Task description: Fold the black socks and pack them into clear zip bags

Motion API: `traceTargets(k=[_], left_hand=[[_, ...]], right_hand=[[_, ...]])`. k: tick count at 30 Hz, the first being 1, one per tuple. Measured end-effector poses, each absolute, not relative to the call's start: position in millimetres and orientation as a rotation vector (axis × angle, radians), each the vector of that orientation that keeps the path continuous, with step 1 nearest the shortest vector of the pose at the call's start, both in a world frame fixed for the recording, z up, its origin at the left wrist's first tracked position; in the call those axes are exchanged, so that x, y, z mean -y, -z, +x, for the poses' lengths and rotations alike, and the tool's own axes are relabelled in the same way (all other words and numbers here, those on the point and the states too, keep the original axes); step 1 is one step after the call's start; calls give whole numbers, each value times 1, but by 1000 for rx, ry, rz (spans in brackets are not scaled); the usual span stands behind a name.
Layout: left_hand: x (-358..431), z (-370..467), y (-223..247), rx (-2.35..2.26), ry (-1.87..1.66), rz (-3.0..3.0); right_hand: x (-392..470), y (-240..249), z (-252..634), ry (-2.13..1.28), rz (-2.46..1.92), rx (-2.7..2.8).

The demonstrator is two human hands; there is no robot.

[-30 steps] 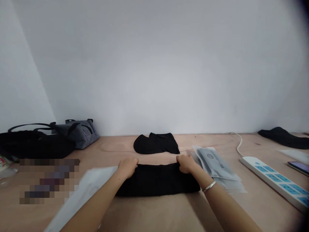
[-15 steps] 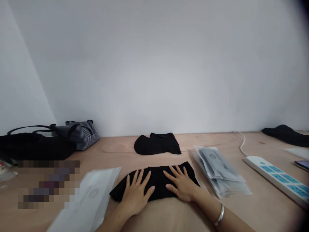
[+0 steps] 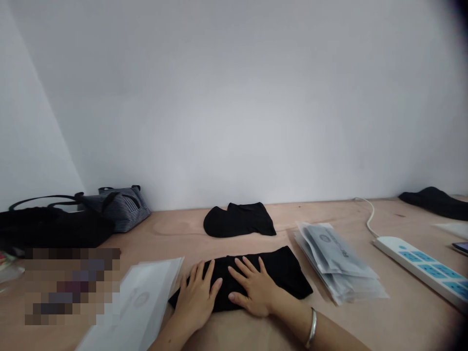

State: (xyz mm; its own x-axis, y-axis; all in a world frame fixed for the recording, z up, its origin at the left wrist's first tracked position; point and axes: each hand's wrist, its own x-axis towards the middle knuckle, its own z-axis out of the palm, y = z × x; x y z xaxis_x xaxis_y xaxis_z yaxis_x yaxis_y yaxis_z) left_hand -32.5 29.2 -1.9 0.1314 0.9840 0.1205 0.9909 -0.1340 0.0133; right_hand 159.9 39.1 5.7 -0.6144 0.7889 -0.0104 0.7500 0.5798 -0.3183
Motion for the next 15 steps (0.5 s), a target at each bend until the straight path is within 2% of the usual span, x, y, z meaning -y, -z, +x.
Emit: traceTargets(k=[10,15], left_hand=[[-29,-50,-14,2324,278,-2328],[-30,-62,-28,2383,658,-2389]], right_hand=[[-41,-9,190,-542,-1331,2653],[-40,-2,162,-461,-1343,2622]])
